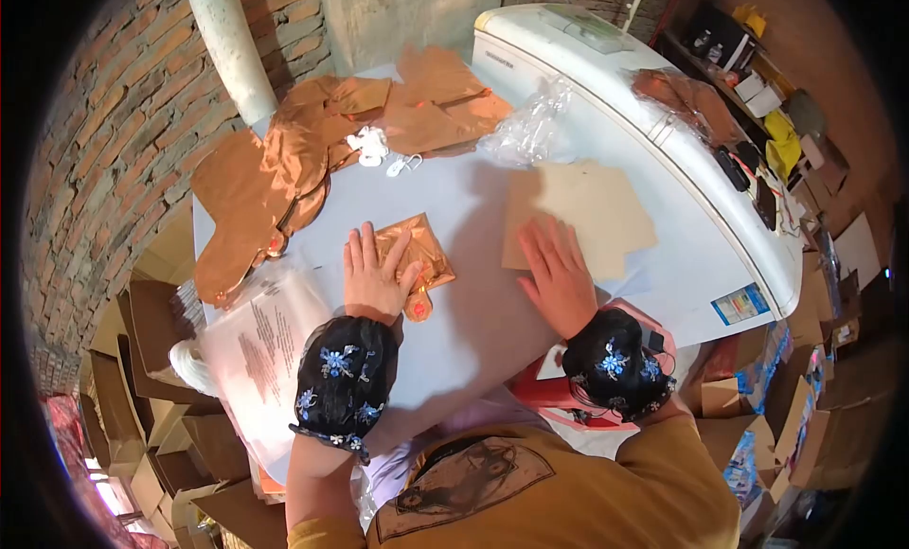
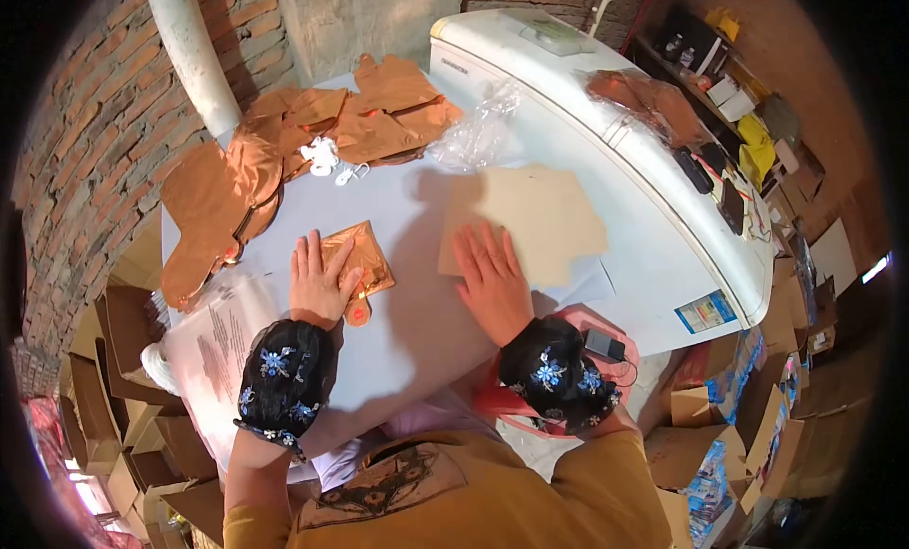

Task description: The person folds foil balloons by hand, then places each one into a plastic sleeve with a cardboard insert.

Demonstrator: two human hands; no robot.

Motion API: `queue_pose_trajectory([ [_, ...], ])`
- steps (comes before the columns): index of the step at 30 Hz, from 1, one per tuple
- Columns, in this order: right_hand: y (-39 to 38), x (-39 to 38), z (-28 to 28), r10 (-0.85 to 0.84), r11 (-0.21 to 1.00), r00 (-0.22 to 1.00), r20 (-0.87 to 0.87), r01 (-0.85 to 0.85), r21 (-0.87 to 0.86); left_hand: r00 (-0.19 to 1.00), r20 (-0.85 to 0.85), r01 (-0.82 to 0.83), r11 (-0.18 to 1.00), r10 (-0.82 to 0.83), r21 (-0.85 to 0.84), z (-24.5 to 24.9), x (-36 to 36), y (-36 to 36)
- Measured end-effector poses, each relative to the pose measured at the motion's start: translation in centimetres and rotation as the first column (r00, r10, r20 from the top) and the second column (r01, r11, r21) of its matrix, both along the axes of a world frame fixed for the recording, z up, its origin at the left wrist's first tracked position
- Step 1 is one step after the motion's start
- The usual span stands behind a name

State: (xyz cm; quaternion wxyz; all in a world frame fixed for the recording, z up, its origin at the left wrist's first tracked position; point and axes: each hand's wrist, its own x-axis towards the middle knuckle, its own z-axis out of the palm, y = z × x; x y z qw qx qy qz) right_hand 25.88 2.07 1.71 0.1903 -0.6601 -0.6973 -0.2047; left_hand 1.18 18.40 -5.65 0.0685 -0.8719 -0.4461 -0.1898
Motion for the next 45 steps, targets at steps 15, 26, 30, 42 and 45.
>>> queue_pose_trajectory([
  [15, -3.0, 0.3, 1.6, 0.229, 0.936, 0.934, -0.274, -0.289, -0.203, 1.000, -0.002, 0.018, 1.000, -0.018, 0.026, -0.1, -0.5, 0.0],
  [26, 7.3, -5.8, -3.3, 0.532, 0.830, 0.765, -0.363, -0.557, 0.045, 0.999, 0.001, 0.040, 0.998, -0.041, 0.038, -0.9, -0.7, 0.4],
  [30, 7.9, -5.4, -4.9, 0.547, 0.813, 0.752, -0.368, -0.582, 0.020, 0.999, -0.002, 0.038, 0.999, -0.038, 0.004, -1.1, -0.8, -0.2],
  [42, 10.4, -6.5, -5.2, 0.487, 0.862, 0.823, -0.291, -0.506, 0.011, 1.000, -0.017, 0.026, 0.997, -0.025, 0.071, -0.8, -0.5, 0.2],
  [45, 11.6, -5.9, -5.8, 0.478, 0.865, 0.848, -0.228, -0.500, -0.048, 1.000, -0.008, 0.024, 0.998, -0.024, 0.057, -0.4, -0.4, 0.4],
])
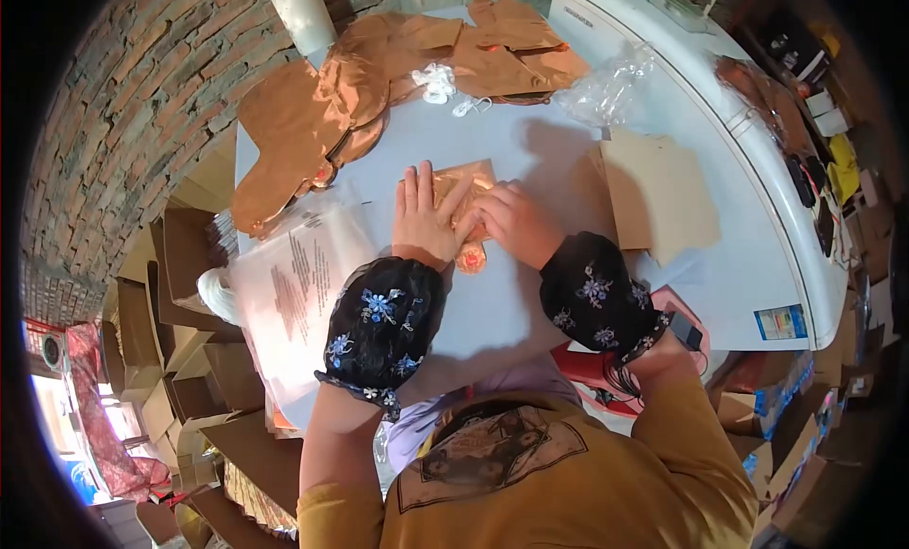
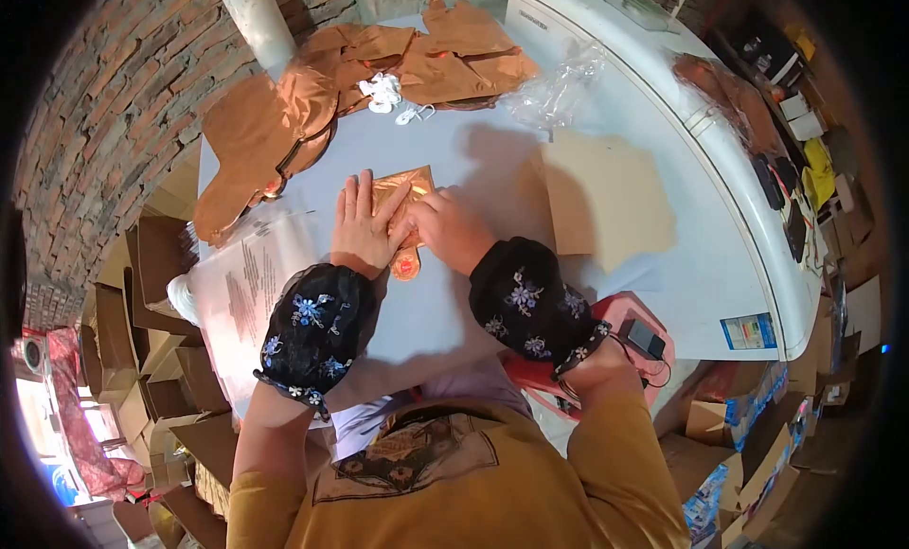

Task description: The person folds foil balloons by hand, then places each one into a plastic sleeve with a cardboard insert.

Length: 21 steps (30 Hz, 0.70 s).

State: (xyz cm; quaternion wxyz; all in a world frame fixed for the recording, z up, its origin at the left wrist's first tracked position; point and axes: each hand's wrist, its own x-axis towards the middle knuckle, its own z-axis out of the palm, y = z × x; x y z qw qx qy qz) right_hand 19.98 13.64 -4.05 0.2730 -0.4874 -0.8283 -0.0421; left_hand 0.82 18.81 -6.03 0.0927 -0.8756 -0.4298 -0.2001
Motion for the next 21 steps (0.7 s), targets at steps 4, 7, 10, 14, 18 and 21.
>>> queue_pose_trajectory([
  [4, 1.3, 0.6, -0.4, 0.050, 0.995, 0.998, 0.028, -0.052, 0.080, 1.000, 0.001, -0.007, 1.000, 0.007, -0.013, -0.1, 0.0, -0.4],
  [7, 0.6, -0.1, -0.1, -0.026, 1.000, 0.995, -0.094, 0.024, -0.018, 1.000, -0.011, -0.012, 1.000, 0.011, -0.010, -0.4, -0.1, -0.1],
  [10, -0.1, -0.5, 0.6, -0.033, 0.999, 0.998, -0.051, 0.031, -0.037, 1.000, 0.001, -0.015, 1.000, 0.015, -0.024, -0.5, 0.0, -0.2],
  [14, -0.3, -0.7, 0.1, -0.068, 0.997, 0.998, 0.008, 0.068, -0.043, 1.000, -0.004, -0.017, 1.000, 0.017, -0.019, -0.7, -0.1, 0.2],
  [18, -0.6, -0.7, 0.8, -0.096, 0.995, 0.995, 0.032, 0.097, -0.021, 1.000, -0.004, -0.018, 0.999, 0.018, -0.027, -0.8, 0.0, 0.1],
  [21, -0.6, -0.5, 0.8, -0.065, 0.998, 0.997, 0.027, 0.065, 0.004, 1.000, -0.012, -0.022, 0.998, 0.022, -0.056, -1.2, -0.1, 0.5],
])
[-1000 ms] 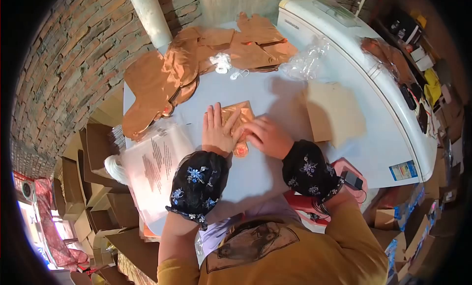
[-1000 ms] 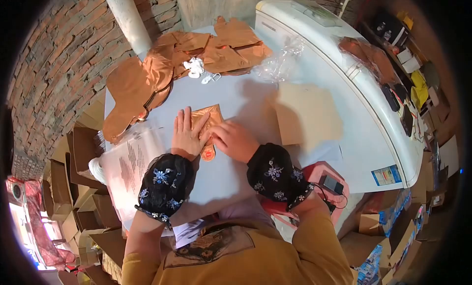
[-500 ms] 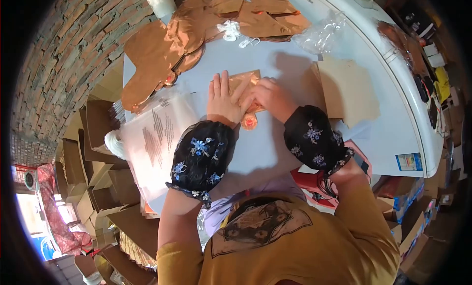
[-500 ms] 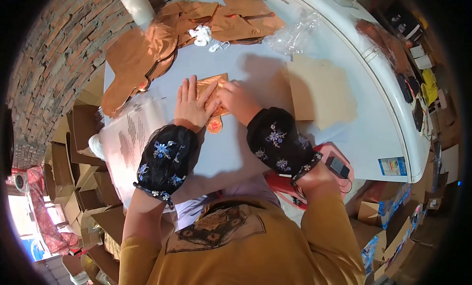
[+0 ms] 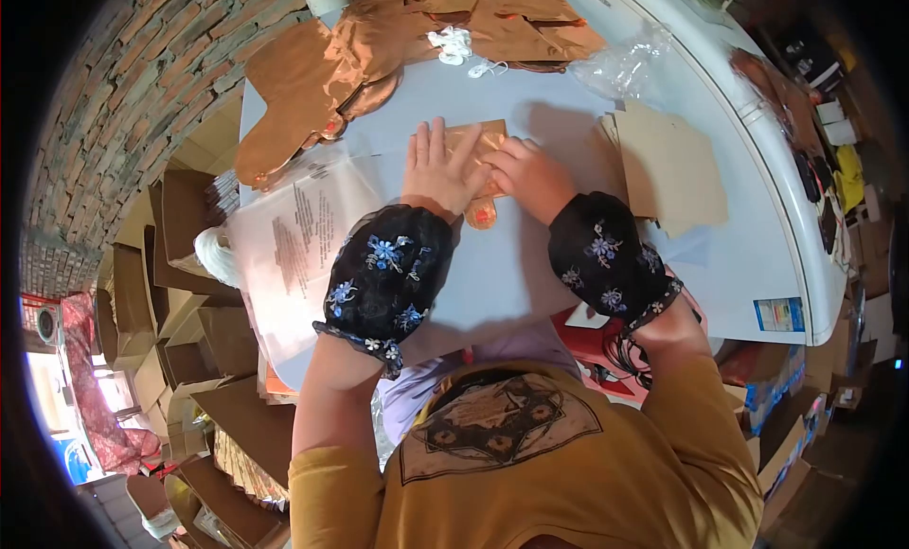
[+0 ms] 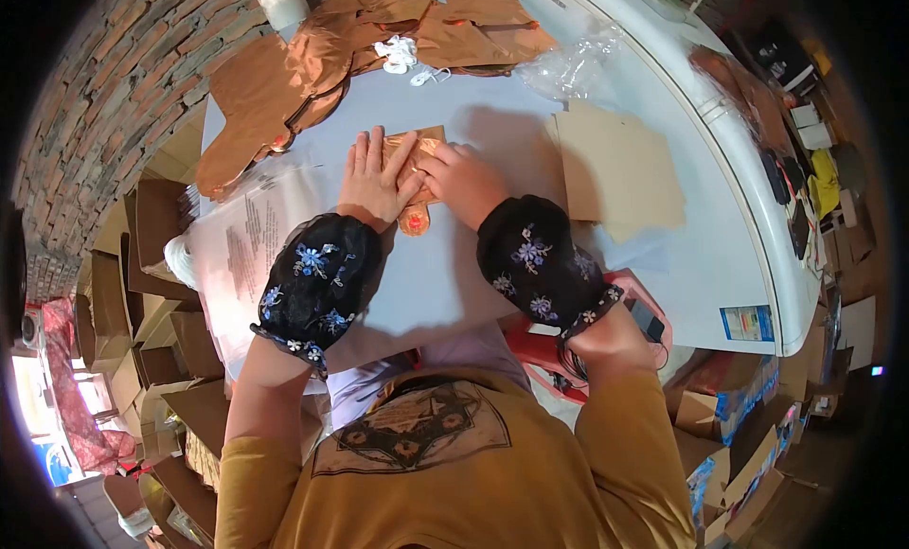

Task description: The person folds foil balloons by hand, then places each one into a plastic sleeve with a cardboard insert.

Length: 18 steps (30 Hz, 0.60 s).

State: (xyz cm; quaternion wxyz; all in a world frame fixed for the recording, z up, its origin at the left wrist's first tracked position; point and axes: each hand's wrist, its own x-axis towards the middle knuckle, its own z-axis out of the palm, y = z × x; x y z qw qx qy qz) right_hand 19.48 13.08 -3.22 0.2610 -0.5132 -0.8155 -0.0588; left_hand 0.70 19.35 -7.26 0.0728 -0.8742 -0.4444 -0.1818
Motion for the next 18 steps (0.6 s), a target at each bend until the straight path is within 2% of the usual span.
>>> queue_pose_trajectory([
  [5, 0.7, 0.9, -0.3, 0.105, 0.994, 0.991, -0.089, -0.106, -0.007, 0.998, -0.060, -0.009, 0.999, 0.007, -0.039, -0.6, -0.2, 0.7],
  [12, 1.6, 1.4, -0.4, 0.205, 0.978, 0.971, -0.120, -0.208, -0.013, 0.990, -0.138, -0.031, 0.991, 0.013, -0.130, -0.5, -0.4, 1.2],
  [15, 1.5, 1.4, -0.5, 0.178, 0.984, 0.982, -0.059, -0.178, 0.012, 0.872, -0.480, 0.082, 0.995, -0.096, -0.051, 0.6, -1.0, 1.5],
  [17, 1.4, 1.3, -0.4, 0.155, 0.987, 0.987, -0.037, -0.153, 0.051, 0.894, -0.398, 0.150, 0.974, -0.208, -0.171, -3.9, -2.9, 5.6],
  [18, 1.4, 1.2, -0.4, 0.155, 0.985, 0.987, -0.051, -0.150, 0.083, 0.901, -0.350, 0.186, 0.957, -0.256, -0.222, -3.2, -2.9, 6.4],
])
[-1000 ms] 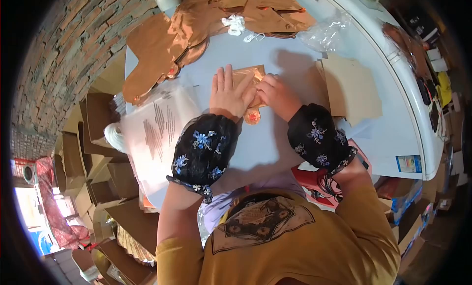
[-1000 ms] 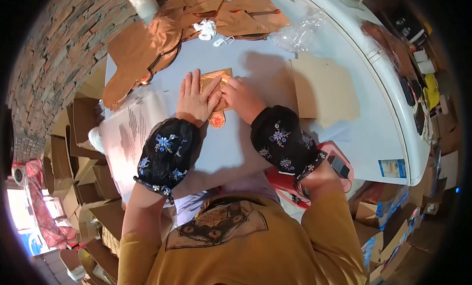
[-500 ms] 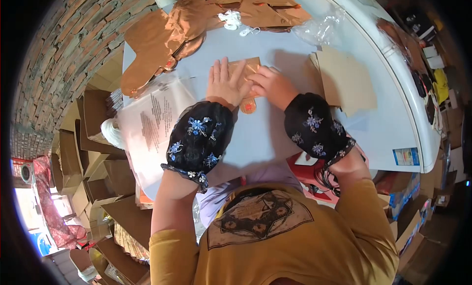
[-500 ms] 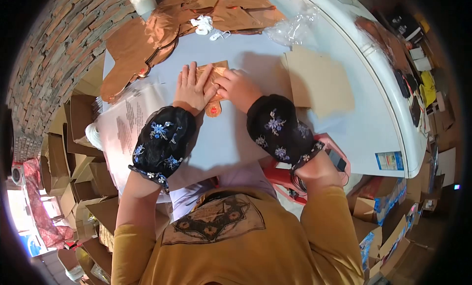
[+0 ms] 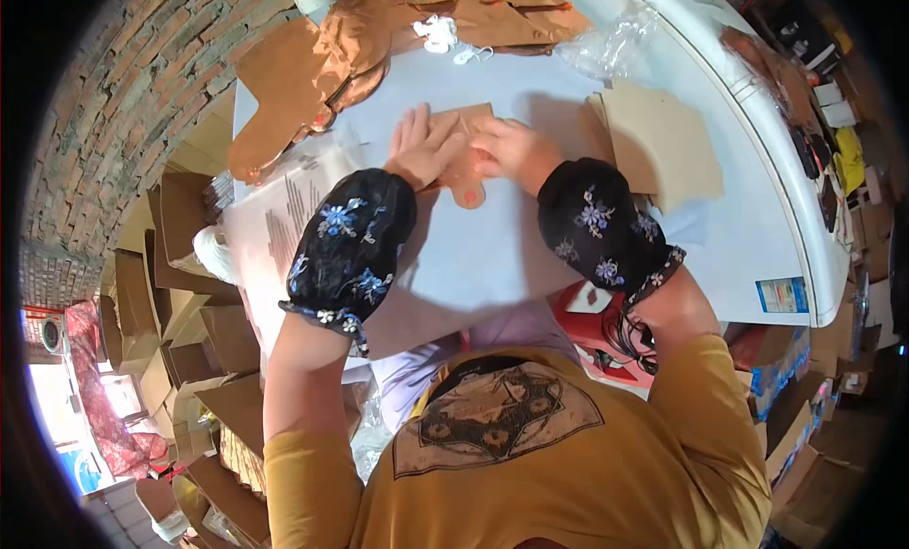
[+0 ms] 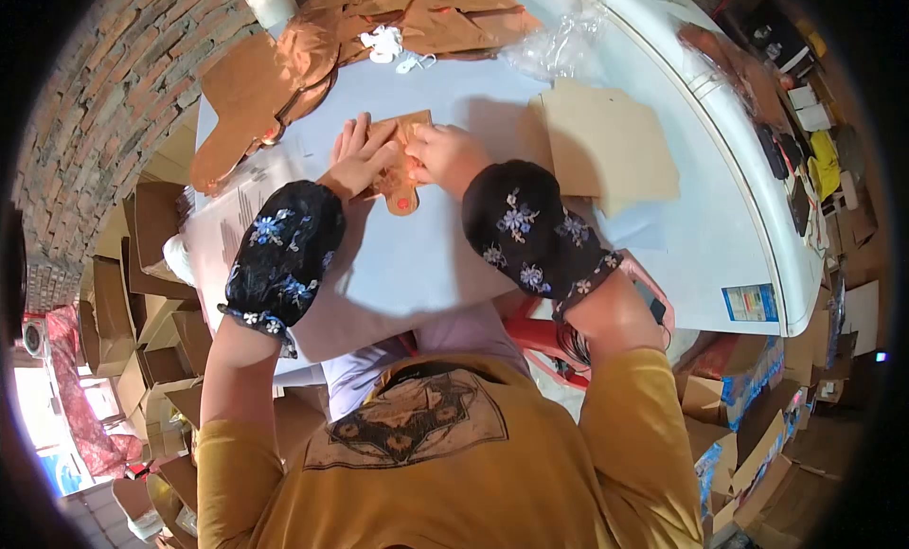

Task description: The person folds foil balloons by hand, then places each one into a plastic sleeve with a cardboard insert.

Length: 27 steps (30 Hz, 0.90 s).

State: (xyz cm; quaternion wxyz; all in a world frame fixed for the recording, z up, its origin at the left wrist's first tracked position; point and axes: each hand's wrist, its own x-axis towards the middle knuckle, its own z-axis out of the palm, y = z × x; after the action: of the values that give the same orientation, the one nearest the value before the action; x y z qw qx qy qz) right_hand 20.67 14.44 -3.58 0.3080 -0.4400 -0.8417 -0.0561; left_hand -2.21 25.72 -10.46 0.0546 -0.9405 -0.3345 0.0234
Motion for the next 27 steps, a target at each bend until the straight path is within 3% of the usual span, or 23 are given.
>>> queue_pose_trajectory([
  [1, 0.0, -0.1, 0.1, -0.001, 1.000, 1.000, -0.018, 0.001, 0.030, 0.979, 0.183, -0.059, 0.983, 0.091, -0.172, 0.4, -0.1, 0.2],
  [3, -0.2, -0.3, 0.5, -0.012, 1.000, 1.000, -0.017, 0.012, -0.008, 0.820, 0.467, -0.057, 0.859, 0.330, -0.508, 1.7, -0.4, -0.6],
  [7, -0.1, -0.2, 0.0, -0.013, 1.000, 0.999, -0.031, 0.013, 0.014, 0.777, 0.577, 0.122, 0.840, 0.251, -0.529, 4.3, -1.5, -0.4],
  [8, 0.1, -0.3, -0.2, -0.029, 1.000, 0.999, -0.020, 0.029, 0.003, 0.740, 0.604, 0.092, 0.844, 0.298, -0.529, 5.4, -1.6, -1.6],
  [11, -0.3, 0.0, 0.7, 0.010, 0.988, 1.000, -0.021, -0.013, -0.152, 0.771, 0.636, 0.187, 0.936, 0.047, -0.297, 10.0, -1.9, -5.0],
  [12, -0.4, -0.1, 0.8, 0.004, 0.986, 1.000, -0.018, -0.007, -0.167, 0.738, 0.661, 0.249, 0.966, -0.138, -0.076, 10.0, -2.0, -6.0],
  [14, -0.4, -0.1, 1.0, 0.022, 0.985, 1.000, -0.018, -0.025, -0.169, 0.802, 0.592, 0.216, 0.963, -0.082, -0.159, 10.6, -2.4, -8.7],
  [16, -0.5, -0.2, 1.0, 0.012, 0.985, 1.000, -0.017, -0.015, -0.172, 0.778, 0.613, 0.255, 0.960, -0.134, -0.113, 10.3, -2.4, -9.8],
  [19, -0.5, -0.3, 0.8, -0.022, 0.989, 0.999, -0.026, 0.018, -0.145, 0.837, 0.542, 0.226, 0.948, -0.072, -0.224, 11.7, -2.2, -11.7],
  [21, -0.2, -0.4, 0.6, -0.008, 0.996, 0.999, -0.050, 0.003, -0.092, 0.841, 0.539, 0.178, 0.966, -0.049, -0.189, 11.6, -1.6, -12.4],
  [27, -0.9, -0.5, 1.9, -0.044, 0.980, 0.999, 0.004, 0.044, -0.195, 0.842, 0.537, 0.084, 0.996, -0.048, -0.043, 9.4, -1.0, -12.3],
])
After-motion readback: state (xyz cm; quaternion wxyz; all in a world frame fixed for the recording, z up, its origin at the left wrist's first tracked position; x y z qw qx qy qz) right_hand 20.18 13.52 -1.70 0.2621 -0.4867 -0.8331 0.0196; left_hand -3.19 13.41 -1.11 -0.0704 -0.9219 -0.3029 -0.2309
